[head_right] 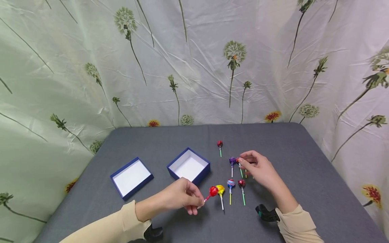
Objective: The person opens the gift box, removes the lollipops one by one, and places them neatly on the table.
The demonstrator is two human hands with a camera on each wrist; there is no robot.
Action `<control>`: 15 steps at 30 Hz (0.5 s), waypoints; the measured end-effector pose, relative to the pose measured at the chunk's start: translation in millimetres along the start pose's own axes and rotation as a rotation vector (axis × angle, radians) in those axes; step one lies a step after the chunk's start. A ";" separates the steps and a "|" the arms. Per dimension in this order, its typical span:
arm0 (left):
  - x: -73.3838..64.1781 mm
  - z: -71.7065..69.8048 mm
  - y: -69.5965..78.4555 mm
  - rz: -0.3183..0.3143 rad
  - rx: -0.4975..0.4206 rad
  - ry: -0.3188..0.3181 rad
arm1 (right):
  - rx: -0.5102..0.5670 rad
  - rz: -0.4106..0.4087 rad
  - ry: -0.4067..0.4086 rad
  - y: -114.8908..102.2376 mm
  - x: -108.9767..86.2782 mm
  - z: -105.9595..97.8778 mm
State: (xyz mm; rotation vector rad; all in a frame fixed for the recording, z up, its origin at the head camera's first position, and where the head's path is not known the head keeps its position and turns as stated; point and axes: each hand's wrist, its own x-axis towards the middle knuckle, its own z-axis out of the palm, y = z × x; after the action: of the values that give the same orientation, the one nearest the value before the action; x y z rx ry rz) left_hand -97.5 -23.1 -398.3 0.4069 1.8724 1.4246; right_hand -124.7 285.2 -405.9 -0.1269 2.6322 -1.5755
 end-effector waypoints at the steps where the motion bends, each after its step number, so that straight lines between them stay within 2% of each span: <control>1: -0.1 1.1 -2.5 -0.003 -0.018 0.001 | 0.008 0.001 0.000 0.6 -0.8 -1.0; 8: 1.5 10.3 -21.5 -0.018 -0.146 0.047 | 0.006 0.018 0.014 2.6 -4.9 -5.1; 15: 4.9 18.9 -34.8 -0.062 -0.184 0.121 | -0.009 0.013 0.019 5.1 -6.0 -7.1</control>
State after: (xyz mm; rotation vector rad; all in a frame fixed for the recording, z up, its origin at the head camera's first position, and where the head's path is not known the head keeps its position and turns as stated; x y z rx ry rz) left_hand -81.2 -18.5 -434.5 0.1748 1.8114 1.5943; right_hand -119.7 294.5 -407.0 -0.0960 2.6494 -1.5688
